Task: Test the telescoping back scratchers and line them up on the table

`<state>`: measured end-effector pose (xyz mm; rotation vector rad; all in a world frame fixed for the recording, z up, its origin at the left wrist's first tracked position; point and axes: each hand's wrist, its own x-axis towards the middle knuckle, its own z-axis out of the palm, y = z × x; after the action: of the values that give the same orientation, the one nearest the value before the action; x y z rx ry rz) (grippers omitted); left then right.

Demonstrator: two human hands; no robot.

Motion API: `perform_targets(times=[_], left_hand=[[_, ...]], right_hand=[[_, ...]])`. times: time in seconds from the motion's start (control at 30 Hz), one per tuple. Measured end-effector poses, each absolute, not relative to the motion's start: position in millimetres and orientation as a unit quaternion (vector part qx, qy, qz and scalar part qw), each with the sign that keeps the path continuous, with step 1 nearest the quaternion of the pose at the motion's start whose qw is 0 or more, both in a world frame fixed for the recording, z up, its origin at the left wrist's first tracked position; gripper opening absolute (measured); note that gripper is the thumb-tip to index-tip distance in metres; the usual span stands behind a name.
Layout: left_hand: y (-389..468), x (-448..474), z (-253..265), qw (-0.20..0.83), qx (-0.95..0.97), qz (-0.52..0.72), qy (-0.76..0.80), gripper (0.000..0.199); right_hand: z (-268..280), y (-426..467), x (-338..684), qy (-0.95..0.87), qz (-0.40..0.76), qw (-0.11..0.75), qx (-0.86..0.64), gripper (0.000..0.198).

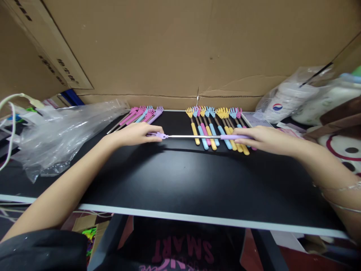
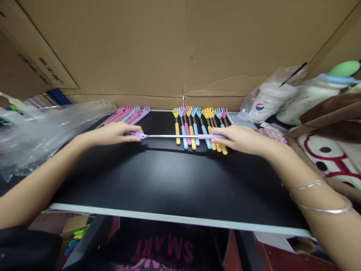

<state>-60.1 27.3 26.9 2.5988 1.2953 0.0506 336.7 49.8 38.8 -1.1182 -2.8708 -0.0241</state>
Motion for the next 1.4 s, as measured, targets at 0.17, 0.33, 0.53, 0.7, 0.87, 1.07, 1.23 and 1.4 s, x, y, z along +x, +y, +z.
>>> perform_targets(times=[0.17,0.33,0.53,0.7,0.87,1.07,1.23,1.4], left_hand=[[24.8,-57.0,24.4,0.08,0.879,-0.006,0.471,0.037],[25.7,-56.3,19.7,-0.006,0.875,-0.007,0.484,0.036],[4.7,-20.7,10.5,-0.027,0.911,0.082,0.403,0.031],[-12.4,0.9,8.5,-0.06,0.933,0.087,0.344,0.03],[-8.0,-3.4,8.9,-0.047,0.928,0.092,0.357,0.028],[-0.7,-16.5,16.7,-0.061,0.915,0.092,0.388,0.034],[15.2,-46.3,29.3,-0.074,0.88,0.033,0.467,0.04],[18.6,-57.3,35.2,-0.155,0.854,0.018,0.496,0.043]], right_hand=[[35.3,47.6,332.4,-0.916,0.045,-0.031,-0.397,0.039],[24.0,46.9,328.7,-0.92,-0.073,0.005,-0.385,0.038],[3.6,23.7,298.2,-0.933,-0.166,0.044,-0.316,0.04],[-0.1,10.4,285.5,-0.943,-0.196,0.035,-0.266,0.038],[6.2,11.9,288.7,-0.94,-0.208,0.057,-0.264,0.041],[14.8,17.0,296.6,-0.93,-0.199,0.063,-0.303,0.049],[27.1,41.1,324.6,-0.917,-0.15,0.037,-0.368,0.056],[30.1,50.4,336.7,-0.9,-0.175,0.014,-0.399,0.064]])
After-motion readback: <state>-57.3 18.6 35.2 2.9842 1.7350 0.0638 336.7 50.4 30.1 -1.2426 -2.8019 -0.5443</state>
